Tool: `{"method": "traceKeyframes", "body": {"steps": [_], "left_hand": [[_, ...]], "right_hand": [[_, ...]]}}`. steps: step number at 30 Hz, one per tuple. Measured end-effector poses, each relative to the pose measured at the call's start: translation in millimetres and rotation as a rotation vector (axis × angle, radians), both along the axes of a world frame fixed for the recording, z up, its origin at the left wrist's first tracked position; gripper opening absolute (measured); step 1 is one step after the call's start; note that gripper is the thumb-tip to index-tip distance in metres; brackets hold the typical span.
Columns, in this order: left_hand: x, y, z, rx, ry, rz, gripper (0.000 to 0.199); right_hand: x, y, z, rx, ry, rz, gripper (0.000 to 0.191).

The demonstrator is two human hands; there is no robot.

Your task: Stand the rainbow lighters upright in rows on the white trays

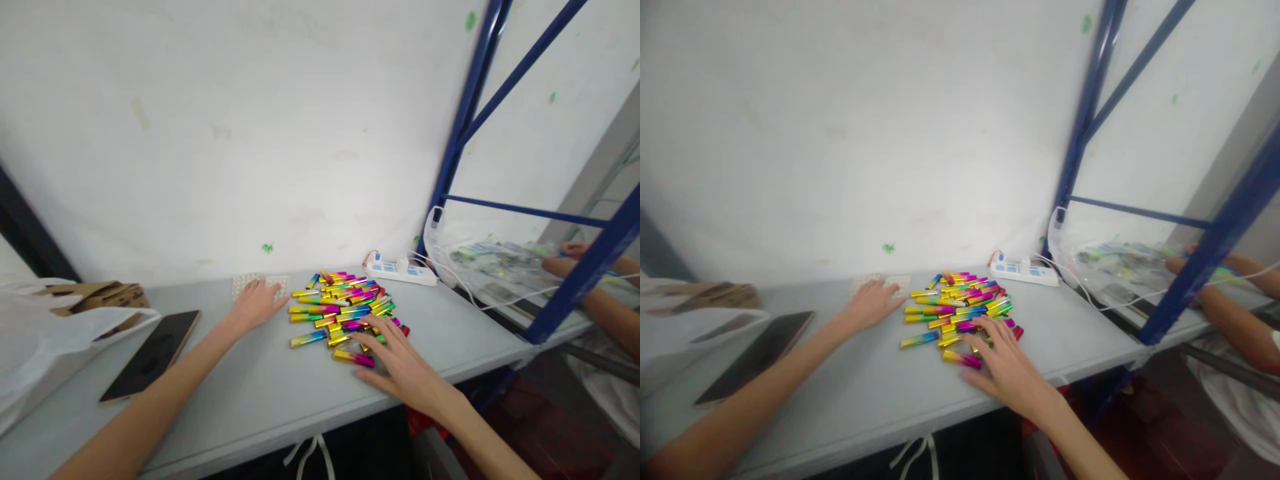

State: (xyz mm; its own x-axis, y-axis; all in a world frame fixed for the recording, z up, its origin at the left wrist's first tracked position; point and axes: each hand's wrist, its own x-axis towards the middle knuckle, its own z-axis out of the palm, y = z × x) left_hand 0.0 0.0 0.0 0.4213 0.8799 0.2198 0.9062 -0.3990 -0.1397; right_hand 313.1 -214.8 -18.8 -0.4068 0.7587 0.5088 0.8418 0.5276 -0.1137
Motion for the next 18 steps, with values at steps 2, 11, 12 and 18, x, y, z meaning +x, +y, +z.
{"method": "traceKeyframes", "body": {"steps": [2,11,12,18], "left_hand": [[12,-1,5.1,-0.023,0.020,0.055,0.056],[23,6,15.1,-0.025,-0.035,0.114,0.036],[21,5,14.3,-0.019,-0.038,0.115,0.035],[19,-6,3.2,-0.024,-0.040,0.126,0.037]], "right_hand": [[1,1,-4.4,0.034,0.000,0.009,0.034],[3,32,-10.3,0.112,-0.005,0.025,0.015],[3,33,-10.7,0.105,-0.003,0.022,0.016],[4,34,-13.8,0.102,0.051,0.058,0.017]]}}
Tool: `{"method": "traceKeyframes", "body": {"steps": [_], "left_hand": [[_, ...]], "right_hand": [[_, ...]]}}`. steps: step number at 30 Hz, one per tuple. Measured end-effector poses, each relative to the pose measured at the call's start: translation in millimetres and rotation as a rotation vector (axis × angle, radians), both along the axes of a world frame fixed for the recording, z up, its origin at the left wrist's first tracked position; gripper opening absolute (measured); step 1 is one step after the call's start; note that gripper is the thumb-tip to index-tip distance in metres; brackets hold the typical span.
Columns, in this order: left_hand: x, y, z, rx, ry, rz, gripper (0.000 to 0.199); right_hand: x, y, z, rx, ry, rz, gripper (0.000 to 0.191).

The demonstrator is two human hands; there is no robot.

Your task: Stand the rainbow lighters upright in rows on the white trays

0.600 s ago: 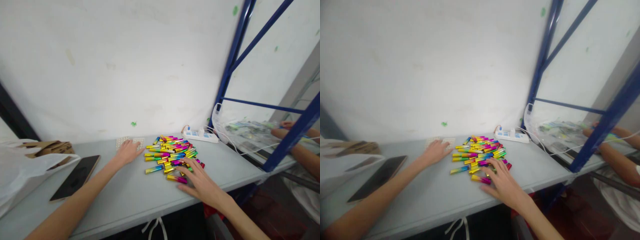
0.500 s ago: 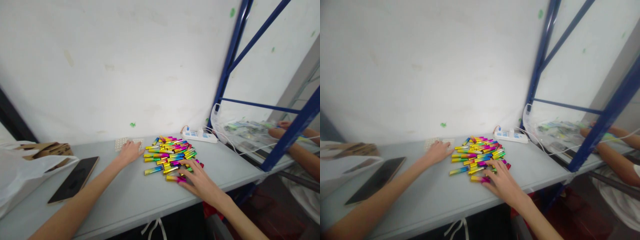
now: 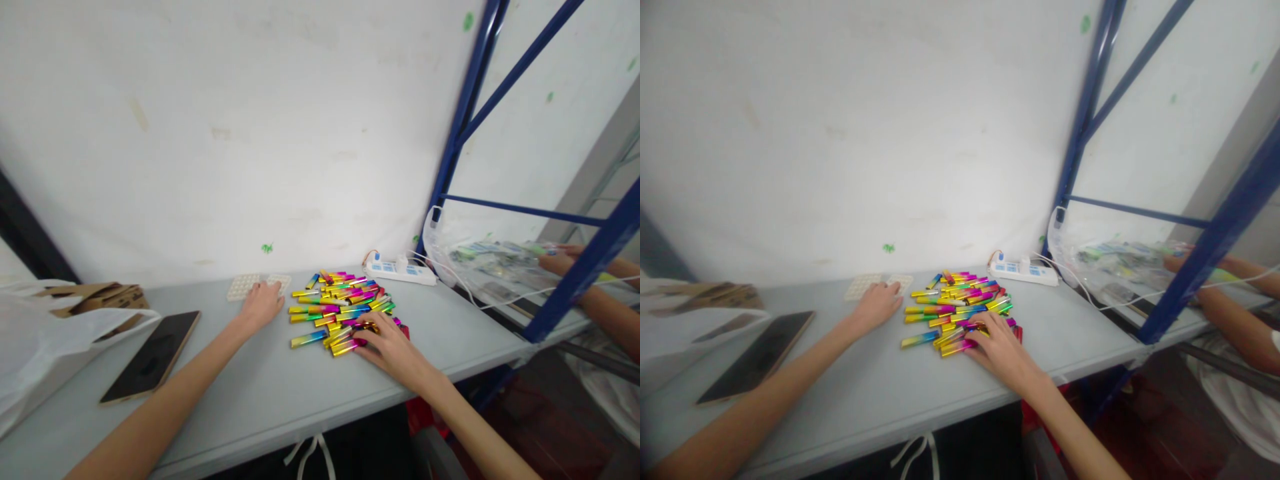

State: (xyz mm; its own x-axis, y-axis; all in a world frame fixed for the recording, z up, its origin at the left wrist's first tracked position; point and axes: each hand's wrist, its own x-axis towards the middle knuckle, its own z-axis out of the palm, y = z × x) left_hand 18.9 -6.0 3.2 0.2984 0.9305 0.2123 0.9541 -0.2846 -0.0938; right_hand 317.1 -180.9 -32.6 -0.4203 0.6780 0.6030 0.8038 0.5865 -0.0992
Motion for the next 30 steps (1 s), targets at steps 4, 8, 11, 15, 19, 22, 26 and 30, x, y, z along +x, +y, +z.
{"method": "traceKeyframes", "body": {"steps": [4,8,11,15,19,22,26,30], "left_hand": [[3,-5,-2.9,-0.014,-0.006,-0.015,0.037],[3,-11,0.1,-0.027,-0.016,-0.047,0.031],[1,-17,1.8,-0.037,-0.061,-0.080,0.024],[-3,-21,1.9,-0.025,-0.170,-0.101,0.030],[-9,-17,1.4,-0.044,-0.270,-0.112,0.044],[-16,-15,3.0,-0.053,-0.312,-0.089,0.050],[-36,-27,14.0,-0.064,-0.280,-0.042,0.047],[-62,-67,36.9,-0.082,-0.340,-0.068,0.053]], "right_hand": [[-1,1,2.1,-0.002,0.005,0.020,0.018],[-1,6,5.3,-0.043,0.032,0.020,0.017],[1,14,6.3,-0.076,0.033,0.035,0.015],[4,27,7.1,-0.092,0.008,0.108,0.016],[6,36,8.9,-0.103,0.008,0.165,0.015],[6,38,9.9,-0.112,0.021,0.183,0.015],[6,39,10.4,-0.110,0.028,0.187,0.016],[7,42,11.7,-0.110,0.032,0.188,0.016]]}}
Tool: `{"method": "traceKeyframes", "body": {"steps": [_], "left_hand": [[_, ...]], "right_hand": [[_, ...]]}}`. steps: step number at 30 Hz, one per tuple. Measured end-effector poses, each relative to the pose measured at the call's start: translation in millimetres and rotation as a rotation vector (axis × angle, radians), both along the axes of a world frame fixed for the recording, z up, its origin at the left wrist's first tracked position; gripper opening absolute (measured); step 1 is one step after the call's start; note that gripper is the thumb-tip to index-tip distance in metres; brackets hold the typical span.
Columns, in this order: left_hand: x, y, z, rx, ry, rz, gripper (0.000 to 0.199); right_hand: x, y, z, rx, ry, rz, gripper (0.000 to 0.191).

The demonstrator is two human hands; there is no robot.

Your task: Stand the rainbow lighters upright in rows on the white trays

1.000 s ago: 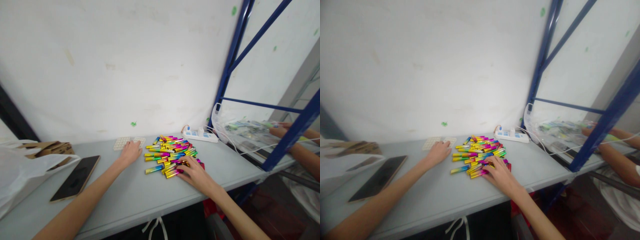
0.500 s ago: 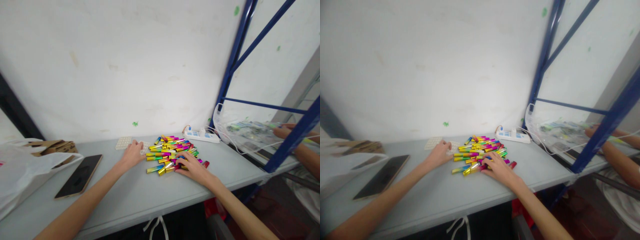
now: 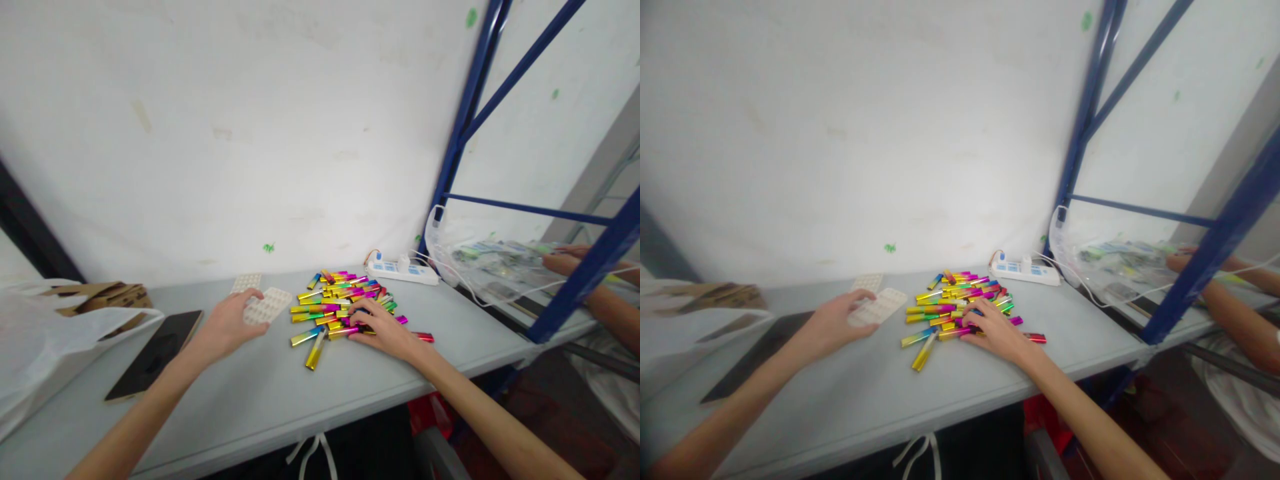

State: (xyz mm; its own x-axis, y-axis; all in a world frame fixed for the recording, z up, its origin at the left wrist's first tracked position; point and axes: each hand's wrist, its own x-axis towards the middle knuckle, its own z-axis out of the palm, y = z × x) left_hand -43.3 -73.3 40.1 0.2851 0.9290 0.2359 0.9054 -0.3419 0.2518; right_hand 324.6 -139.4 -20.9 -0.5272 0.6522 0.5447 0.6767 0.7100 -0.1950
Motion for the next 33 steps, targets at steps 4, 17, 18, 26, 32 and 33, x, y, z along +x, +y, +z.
{"method": "traceKeyframes", "body": {"steps": [4,17,18,26,32,33], "left_hand": [[-16,-73,12.4,0.017,-0.128,-0.111,0.061],[18,-110,-39.3,-0.292,-0.094,-0.410,0.039],[18,-102,-37.4,-0.276,-0.095,-0.398,0.039],[18,-56,-20.5,-0.261,-0.084,-0.465,0.042],[30,-28,-20.5,-0.226,-0.096,-0.533,0.040],[31,-27,-19.3,-0.220,-0.099,-0.539,0.040]], "right_hand": [[1,1,0.1,0.000,0.024,-0.006,0.014],[3,7,-4.0,-0.033,0.113,-0.003,0.016],[3,7,-4.0,-0.034,0.132,-0.007,0.017],[7,14,-3.9,-0.064,0.168,-0.146,0.020],[6,27,-1.3,-0.025,0.240,-0.205,0.023],[4,29,1.3,-0.026,0.263,-0.207,0.024]]}}
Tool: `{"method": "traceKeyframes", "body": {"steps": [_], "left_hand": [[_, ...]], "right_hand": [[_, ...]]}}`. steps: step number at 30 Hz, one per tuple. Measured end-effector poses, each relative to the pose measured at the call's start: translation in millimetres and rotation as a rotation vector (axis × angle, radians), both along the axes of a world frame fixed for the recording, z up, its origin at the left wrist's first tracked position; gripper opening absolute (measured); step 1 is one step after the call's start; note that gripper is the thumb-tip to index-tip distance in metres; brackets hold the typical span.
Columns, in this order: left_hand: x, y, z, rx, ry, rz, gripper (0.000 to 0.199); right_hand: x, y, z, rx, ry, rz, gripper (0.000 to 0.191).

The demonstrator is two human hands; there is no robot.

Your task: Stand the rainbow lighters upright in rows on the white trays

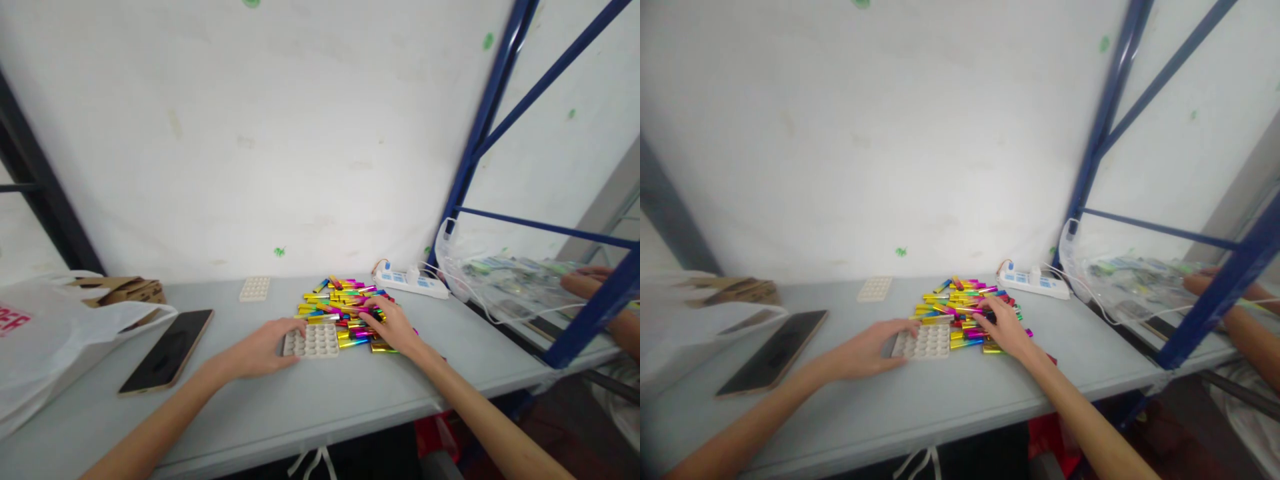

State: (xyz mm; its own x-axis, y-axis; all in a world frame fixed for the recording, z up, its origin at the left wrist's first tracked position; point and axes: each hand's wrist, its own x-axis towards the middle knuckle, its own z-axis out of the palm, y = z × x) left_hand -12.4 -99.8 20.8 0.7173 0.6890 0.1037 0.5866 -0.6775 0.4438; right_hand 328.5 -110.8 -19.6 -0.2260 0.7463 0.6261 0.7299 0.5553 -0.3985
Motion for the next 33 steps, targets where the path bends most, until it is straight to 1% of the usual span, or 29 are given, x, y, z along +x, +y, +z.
{"method": "traceKeyframes", "body": {"steps": [2,3,6,8,10,12,13,15,16,19,22,24,27,30,33], "left_hand": [[-5,-3,3.9,0.001,0.000,-0.003,0.042],[-12,-6,6.2,-0.005,0.008,0.001,0.044],[-48,-18,11.3,-0.029,0.054,0.078,0.045],[-76,-21,10.8,-0.037,0.090,0.141,0.045],[-97,-17,7.2,-0.010,0.113,0.201,0.043],[-104,-6,3.0,0.046,0.105,0.265,0.043],[-102,1,1.6,0.070,0.096,0.291,0.043],[-88,18,1.3,0.080,0.094,0.282,0.042],[-79,26,2.4,0.067,0.101,0.254,0.040],[-50,46,7.6,0.044,0.120,0.172,0.045],[-29,59,10.7,0.027,0.141,0.112,0.046],[-20,64,10.3,0.020,0.141,0.079,0.047],[-9,70,8.5,0.009,0.134,0.028,0.048],[1,68,7.8,0.001,0.113,-0.013,0.046],[5,62,6.1,0.007,0.075,-0.018,0.046]], "right_hand": [[-5,1,6.9,-0.011,0.035,-0.006,0.025],[-7,1,10.9,-0.021,0.047,-0.012,0.025],[-15,3,22.4,-0.049,0.072,-0.026,0.027],[-20,7,27.9,-0.051,0.082,-0.025,0.028],[-26,14,31.1,-0.041,0.097,-0.022,0.029],[-32,25,32.3,-0.040,0.134,-0.014,0.031],[-35,32,32.3,-0.052,0.167,-0.008,0.033],[-41,45,31.9,-0.101,0.281,0.014,0.037],[-43,51,31.7,-0.137,0.359,0.036,0.038],[-44,65,31.3,-0.225,0.616,0.106,0.041],[-43,70,31.9,-0.246,0.797,0.133,0.040],[-43,70,33.4,-0.271,0.873,0.175,0.040],[-51,67,38.3,-0.371,0.970,0.281,0.042],[-67,66,44.3,-0.482,1.017,0.389,0.043],[-88,70,45.6,-0.518,1.030,0.449,0.045]]}}
